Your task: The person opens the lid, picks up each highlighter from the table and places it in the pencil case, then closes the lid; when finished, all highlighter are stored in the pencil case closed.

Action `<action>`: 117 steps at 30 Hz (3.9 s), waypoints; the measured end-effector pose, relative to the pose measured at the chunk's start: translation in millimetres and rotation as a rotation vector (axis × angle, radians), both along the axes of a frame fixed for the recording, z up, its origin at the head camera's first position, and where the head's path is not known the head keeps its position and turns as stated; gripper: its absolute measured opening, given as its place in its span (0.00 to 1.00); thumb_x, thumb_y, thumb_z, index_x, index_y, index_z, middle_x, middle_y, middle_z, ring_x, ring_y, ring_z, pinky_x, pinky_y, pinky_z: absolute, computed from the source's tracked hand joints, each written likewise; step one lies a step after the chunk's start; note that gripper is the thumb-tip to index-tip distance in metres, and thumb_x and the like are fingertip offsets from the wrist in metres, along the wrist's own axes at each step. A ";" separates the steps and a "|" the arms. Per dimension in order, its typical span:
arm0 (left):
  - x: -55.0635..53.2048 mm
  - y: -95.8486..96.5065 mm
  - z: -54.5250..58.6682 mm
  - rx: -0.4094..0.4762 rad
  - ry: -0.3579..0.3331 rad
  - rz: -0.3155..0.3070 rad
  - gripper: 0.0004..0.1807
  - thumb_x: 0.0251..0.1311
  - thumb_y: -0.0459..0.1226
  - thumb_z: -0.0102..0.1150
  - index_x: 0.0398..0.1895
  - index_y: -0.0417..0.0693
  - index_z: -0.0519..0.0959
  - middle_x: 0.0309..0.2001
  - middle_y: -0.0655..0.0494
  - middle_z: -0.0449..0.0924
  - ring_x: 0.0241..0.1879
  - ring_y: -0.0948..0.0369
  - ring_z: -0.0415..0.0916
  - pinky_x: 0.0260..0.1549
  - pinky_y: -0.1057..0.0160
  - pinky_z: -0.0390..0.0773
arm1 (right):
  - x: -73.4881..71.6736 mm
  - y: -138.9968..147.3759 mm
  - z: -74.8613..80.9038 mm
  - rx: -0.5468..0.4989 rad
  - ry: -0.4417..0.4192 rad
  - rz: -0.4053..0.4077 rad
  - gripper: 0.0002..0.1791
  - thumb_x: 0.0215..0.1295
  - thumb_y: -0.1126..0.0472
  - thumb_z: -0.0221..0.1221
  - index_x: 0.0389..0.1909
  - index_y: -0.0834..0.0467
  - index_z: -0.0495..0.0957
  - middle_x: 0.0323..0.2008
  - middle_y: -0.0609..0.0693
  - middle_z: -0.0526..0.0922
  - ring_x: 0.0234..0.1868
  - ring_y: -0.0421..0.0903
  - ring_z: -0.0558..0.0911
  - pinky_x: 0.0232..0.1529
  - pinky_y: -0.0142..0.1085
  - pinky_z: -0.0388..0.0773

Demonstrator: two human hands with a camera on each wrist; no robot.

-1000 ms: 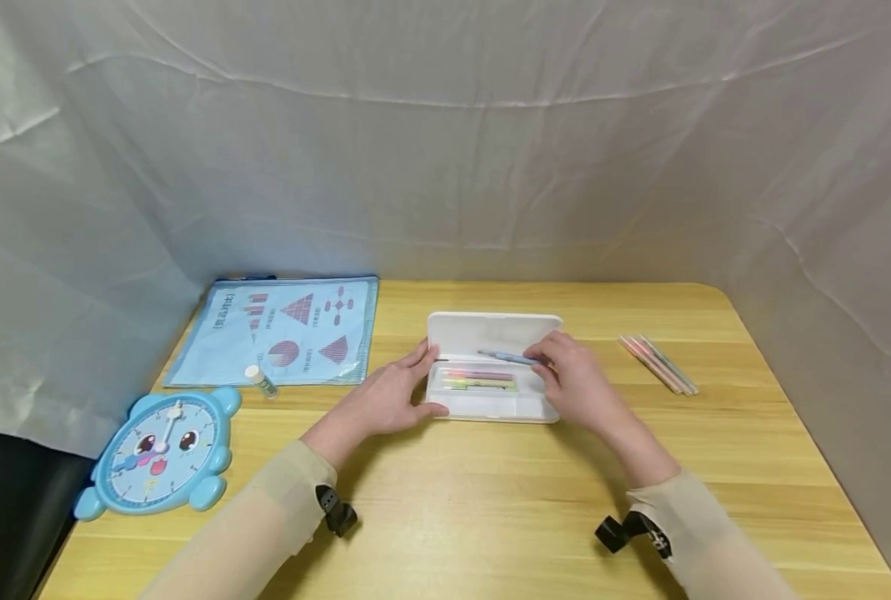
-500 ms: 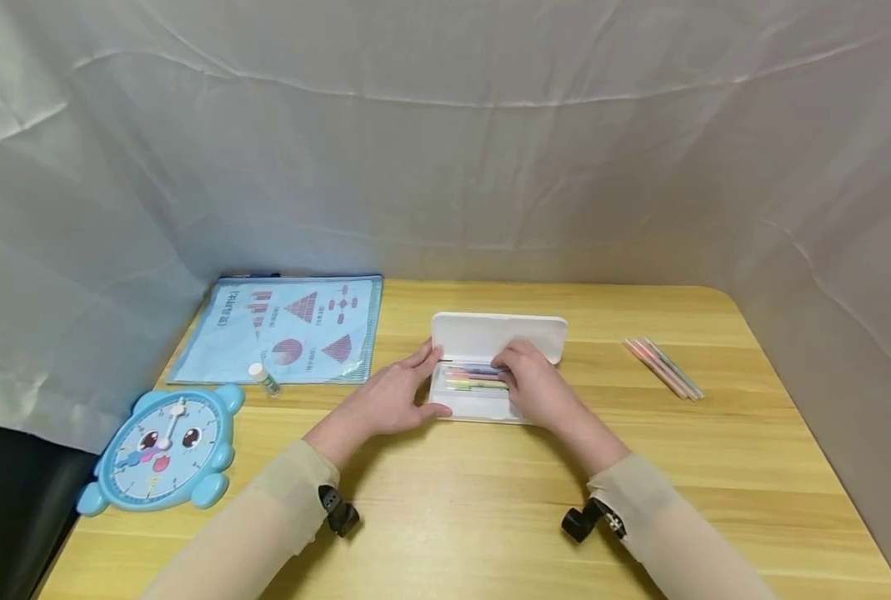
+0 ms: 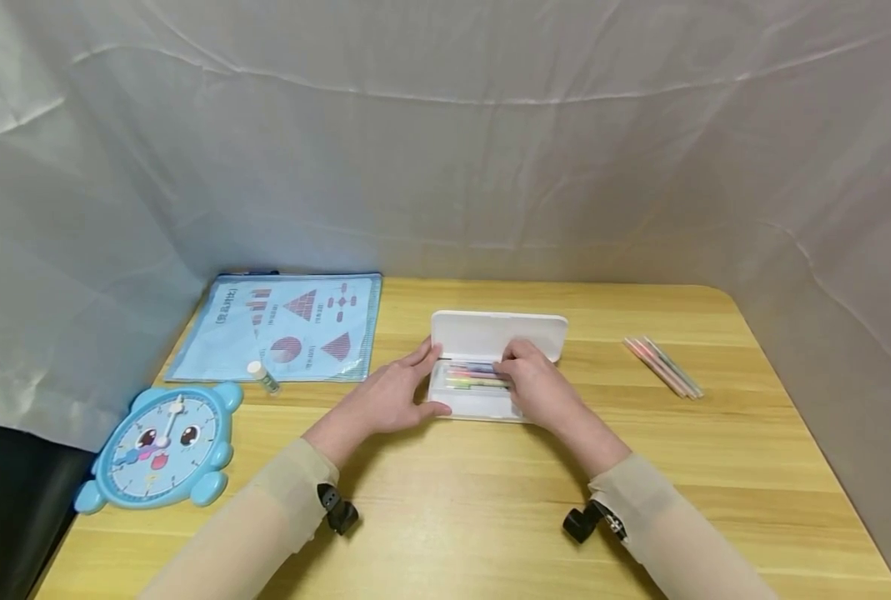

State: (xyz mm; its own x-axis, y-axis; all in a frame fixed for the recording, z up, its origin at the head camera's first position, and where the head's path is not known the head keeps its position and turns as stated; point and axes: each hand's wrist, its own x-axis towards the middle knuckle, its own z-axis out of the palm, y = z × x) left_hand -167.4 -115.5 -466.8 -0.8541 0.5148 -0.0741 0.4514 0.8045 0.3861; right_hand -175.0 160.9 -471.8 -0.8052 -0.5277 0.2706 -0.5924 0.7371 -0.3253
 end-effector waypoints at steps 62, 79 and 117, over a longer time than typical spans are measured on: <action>-0.9 0.3 -0.8 -0.010 0.001 -0.013 0.59 0.65 0.67 0.64 0.86 0.49 0.47 0.85 0.49 0.43 0.75 0.45 0.64 0.71 0.50 0.69 | 52.5 167.4 36.0 -0.285 0.058 -0.365 0.11 0.64 0.72 0.70 0.47 0.68 0.87 0.41 0.61 0.88 0.40 0.58 0.86 0.40 0.20 0.74; 0.6 -0.1 0.0 0.001 0.009 -0.008 0.58 0.65 0.66 0.65 0.86 0.47 0.49 0.85 0.47 0.44 0.74 0.43 0.66 0.70 0.49 0.71 | 55.4 212.7 3.8 -0.190 -0.108 -0.553 0.10 0.69 0.66 0.69 0.46 0.68 0.86 0.39 0.63 0.87 0.39 0.60 0.85 0.37 0.41 0.80; 0.4 0.9 2.1 -0.009 -0.007 -0.008 0.58 0.65 0.66 0.64 0.86 0.49 0.48 0.85 0.48 0.43 0.74 0.42 0.65 0.71 0.48 0.69 | 54.8 194.4 30.3 -0.305 -0.081 -0.681 0.11 0.70 0.73 0.59 0.51 0.70 0.82 0.38 0.63 0.82 0.36 0.52 0.76 0.30 0.27 0.68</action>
